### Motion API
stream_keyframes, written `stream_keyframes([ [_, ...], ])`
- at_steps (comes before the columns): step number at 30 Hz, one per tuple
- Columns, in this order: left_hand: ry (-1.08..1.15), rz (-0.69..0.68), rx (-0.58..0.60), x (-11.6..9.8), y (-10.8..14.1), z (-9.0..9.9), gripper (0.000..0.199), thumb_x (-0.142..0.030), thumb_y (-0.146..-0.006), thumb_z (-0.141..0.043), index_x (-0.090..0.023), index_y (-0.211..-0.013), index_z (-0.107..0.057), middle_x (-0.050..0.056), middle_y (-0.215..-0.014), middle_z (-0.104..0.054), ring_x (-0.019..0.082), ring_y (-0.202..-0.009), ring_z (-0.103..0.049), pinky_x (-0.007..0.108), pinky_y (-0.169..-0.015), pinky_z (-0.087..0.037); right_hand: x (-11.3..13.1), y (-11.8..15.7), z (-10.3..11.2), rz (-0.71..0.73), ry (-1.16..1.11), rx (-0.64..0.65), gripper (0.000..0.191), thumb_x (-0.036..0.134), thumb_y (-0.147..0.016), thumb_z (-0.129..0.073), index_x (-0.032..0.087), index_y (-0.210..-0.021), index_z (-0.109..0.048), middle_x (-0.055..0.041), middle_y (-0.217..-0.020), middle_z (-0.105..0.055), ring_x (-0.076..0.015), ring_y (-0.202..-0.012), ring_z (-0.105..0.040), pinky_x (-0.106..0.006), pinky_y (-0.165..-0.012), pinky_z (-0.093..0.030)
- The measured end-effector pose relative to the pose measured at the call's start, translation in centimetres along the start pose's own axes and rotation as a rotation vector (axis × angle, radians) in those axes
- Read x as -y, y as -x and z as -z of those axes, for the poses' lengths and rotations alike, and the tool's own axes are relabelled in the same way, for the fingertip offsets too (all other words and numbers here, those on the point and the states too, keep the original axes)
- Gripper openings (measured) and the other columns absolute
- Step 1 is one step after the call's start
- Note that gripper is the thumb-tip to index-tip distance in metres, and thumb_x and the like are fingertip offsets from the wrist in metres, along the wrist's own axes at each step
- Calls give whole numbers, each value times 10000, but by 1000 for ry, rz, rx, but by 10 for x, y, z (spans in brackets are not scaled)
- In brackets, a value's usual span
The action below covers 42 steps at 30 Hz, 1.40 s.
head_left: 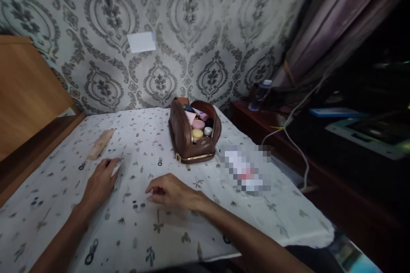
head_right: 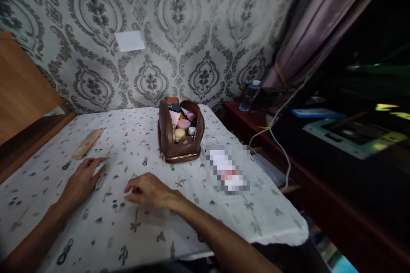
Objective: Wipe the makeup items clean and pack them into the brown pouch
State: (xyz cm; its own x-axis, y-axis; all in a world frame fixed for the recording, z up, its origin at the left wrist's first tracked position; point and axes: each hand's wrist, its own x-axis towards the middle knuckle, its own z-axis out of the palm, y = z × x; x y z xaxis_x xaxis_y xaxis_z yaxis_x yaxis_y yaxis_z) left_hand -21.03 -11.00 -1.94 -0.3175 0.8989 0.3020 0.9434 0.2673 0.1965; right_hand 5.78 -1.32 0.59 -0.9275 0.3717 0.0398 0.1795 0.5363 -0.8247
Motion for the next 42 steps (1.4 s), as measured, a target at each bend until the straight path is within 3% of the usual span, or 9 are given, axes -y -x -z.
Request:
stream_keyframes([
  [3,143,-15,-58,-15,4,-3,505,-537,-966,-349,-187,-1208,-621,112,-1097,-648,274,-1014,-652,374,-841,-539,-7,-5,-12,-61,-180,-83,390,307,-826,-730,189,-1197,-708,-23,-911,-704,-130,-755,-611,-226,-691,-477],
  [7,343,-101,-46,-64,10,2,437,-533,-969,-381,-198,-1102,-628,86,-1054,-679,251,-1009,-668,371,-880,-534,-12,-5,-20,-99,-383,-165,715,327,-760,-769,196,-1418,-521,-53,-1098,-658,-135,-810,-592,-242,-697,-480],
  [11,321,-181,-17,-115,12,7,388,-505,-977,-366,-225,-919,-628,36,-832,-621,216,-767,-660,329,-708,-523,-12,-2,-18,-84,-477,-263,479,208,-678,-774,175,-1136,-638,62,-784,-555,-96,-674,-465,-206,-590,-380],
  [14,321,-227,-46,-133,6,4,372,-503,-966,-389,-224,-855,-609,27,-759,-599,215,-700,-649,317,-639,-504,-16,0,-13,-165,-488,-337,295,174,-619,-791,165,-849,-606,96,-667,-459,-83,-624,-382,-214,-550,-308],
  [20,440,-285,-38,-140,-9,-3,334,-485,-945,-466,-204,-908,-642,50,-833,-690,217,-782,-688,294,-695,-531,-25,6,-5,-186,-503,-381,349,237,-574,-848,170,-823,-612,81,-713,-538,-112,-686,-436,-229,-602,-338],
  [26,531,-117,90,-149,-17,-5,378,-535,-934,-462,-209,-774,-565,-34,-597,-577,151,-540,-574,233,-531,-465,-28,6,-10,-110,-618,-398,340,273,-583,-838,190,-825,-614,46,-777,-590,-152,-750,-524,-261,-677,-418],
  [31,582,-58,24,-144,-27,-14,406,-508,-936,-479,-222,-1187,-622,47,-1096,-731,229,-962,-699,320,-821,-564,-32,4,-9,-100,-734,-414,427,376,-543,-856,188,-837,-610,32,-799,-593,-160,-761,-521,-292,-711,-433],
  [36,606,-104,-39,-141,-32,-20,382,-488,-932,-465,-202,-1012,-705,70,-1051,-730,250,-1017,-681,368,-921,-548,-33,2,-9,-90,-975,-339,408,380,-578,-825,192,-880,-626,50,-729,-580,-134,-674,-527,-262,-638,-456],
  [42,614,-260,34,-154,-17,-21,324,-411,-951,-480,-199,-1064,-696,97,-1059,-696,233,-998,-678,341,-860,-558,-43,0,-10,-151,-631,-570,625,192,-563,-754,201,-1169,-604,-27,-1008,-687,-214,-878,-613,-346,-825,-518],
])
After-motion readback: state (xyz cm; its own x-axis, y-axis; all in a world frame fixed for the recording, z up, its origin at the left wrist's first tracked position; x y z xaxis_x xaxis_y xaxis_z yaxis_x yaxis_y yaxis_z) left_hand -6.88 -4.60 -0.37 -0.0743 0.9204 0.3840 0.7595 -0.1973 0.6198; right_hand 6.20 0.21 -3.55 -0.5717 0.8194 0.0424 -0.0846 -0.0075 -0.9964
